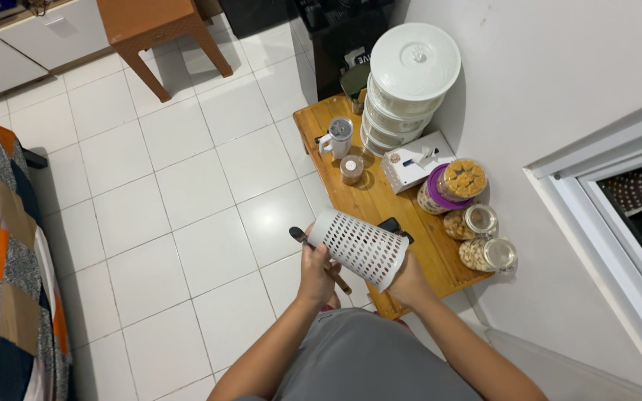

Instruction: Sorting through and organizing various beverage and sugar sachets from a plastic container on a table.

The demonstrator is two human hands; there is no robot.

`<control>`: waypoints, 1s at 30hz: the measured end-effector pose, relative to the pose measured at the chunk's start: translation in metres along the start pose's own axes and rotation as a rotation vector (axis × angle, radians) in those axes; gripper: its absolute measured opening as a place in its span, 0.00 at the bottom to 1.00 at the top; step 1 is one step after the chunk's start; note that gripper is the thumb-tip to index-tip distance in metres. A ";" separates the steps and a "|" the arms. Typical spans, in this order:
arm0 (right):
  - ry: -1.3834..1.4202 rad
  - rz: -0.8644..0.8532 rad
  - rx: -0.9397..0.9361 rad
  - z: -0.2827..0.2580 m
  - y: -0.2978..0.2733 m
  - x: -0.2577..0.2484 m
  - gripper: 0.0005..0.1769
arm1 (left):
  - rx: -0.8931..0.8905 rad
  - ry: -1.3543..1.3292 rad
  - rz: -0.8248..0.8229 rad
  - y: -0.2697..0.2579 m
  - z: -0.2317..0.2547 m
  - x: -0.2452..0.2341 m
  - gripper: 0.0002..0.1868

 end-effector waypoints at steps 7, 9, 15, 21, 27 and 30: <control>0.490 -0.025 0.090 0.047 0.001 0.010 0.24 | 0.072 -0.077 -0.053 0.001 -0.007 -0.005 0.49; 0.497 -0.020 0.148 0.070 0.005 0.007 0.23 | 0.077 -0.036 -0.087 -0.007 -0.002 0.001 0.49; 0.530 0.015 0.384 0.112 0.006 -0.005 0.18 | 0.063 0.004 -0.102 -0.006 -0.011 0.002 0.47; -0.099 0.059 -0.075 0.004 -0.006 0.006 0.24 | -0.038 -0.107 0.029 0.018 -0.026 -0.016 0.35; 0.255 0.182 0.169 0.017 -0.015 -0.026 0.25 | -0.176 -0.496 -0.025 0.066 -0.063 -0.060 0.24; 0.547 0.080 0.216 0.027 -0.018 -0.041 0.29 | -0.283 -0.581 -0.064 0.054 -0.034 -0.034 0.30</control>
Point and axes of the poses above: each hand's wrist, its own y-axis towards the middle knuckle, its own x-axis out of the palm, z = x × y, the point moved 4 cm from there along y, towards the middle knuckle, and after that the axes turned 9 degrees about z, right-handed, at the moved point
